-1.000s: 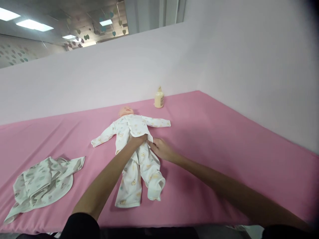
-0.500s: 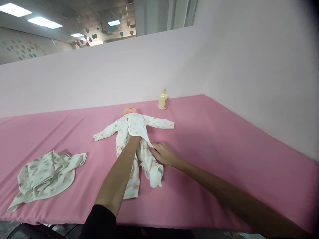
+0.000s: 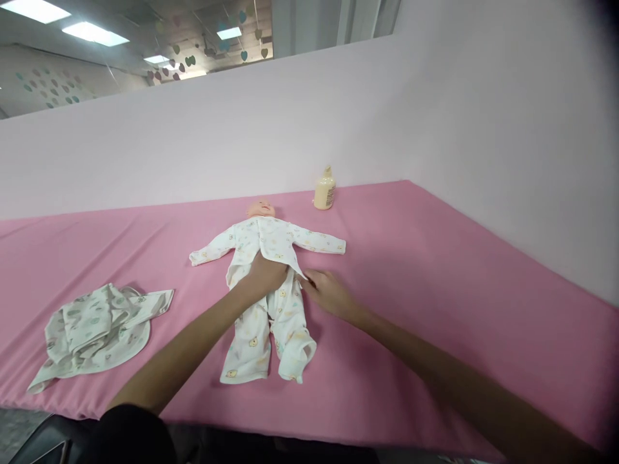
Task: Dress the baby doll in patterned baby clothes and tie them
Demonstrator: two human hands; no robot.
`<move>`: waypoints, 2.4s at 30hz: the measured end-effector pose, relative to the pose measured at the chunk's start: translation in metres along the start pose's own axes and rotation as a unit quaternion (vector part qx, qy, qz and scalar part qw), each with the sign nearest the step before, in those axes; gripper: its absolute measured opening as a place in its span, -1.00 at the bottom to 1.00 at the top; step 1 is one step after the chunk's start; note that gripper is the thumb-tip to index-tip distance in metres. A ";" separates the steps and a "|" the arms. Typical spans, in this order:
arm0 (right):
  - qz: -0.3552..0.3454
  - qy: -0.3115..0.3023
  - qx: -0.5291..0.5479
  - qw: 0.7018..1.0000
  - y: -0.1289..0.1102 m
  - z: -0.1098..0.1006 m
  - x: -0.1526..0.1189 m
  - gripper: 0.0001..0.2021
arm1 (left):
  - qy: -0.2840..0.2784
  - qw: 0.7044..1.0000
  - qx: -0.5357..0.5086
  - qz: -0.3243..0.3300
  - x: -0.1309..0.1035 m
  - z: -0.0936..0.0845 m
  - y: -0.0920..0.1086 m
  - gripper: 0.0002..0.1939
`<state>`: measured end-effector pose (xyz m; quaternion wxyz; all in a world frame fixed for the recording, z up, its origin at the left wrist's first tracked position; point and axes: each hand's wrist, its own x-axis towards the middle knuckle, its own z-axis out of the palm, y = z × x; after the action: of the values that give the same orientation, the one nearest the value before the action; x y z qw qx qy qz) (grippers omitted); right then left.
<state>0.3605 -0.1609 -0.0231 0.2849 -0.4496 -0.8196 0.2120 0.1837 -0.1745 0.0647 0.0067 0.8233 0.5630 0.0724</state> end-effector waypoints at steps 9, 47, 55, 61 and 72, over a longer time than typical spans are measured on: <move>-0.190 0.185 -0.145 0.953 -0.066 -0.002 0.010 -0.83 | 0.197 0.957 0.144 -0.156 -0.059 0.005 -0.075 -0.54; -0.180 -0.296 -0.395 0.851 -0.148 0.014 0.156 -0.86 | 0.038 0.987 -0.086 -0.130 -0.073 0.006 -0.117 -0.74; -0.237 -0.087 -0.515 0.819 -0.116 0.032 0.136 -0.72 | 0.066 0.995 -0.011 -0.079 -0.098 0.022 -0.107 -0.70; -0.203 -0.056 -0.517 0.830 -0.111 0.039 0.137 -0.68 | 0.066 0.992 -0.029 -0.101 -0.101 0.023 -0.117 -0.75; -0.076 -0.165 -0.310 0.933 -0.128 0.013 0.163 -0.78 | 0.188 0.941 -0.263 -0.099 -0.074 0.006 -0.132 -0.68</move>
<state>0.2026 -0.0872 0.0896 0.0070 -0.4108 -0.9117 -0.0035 0.0358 -0.1939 0.0380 0.1237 0.7036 0.5937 0.3704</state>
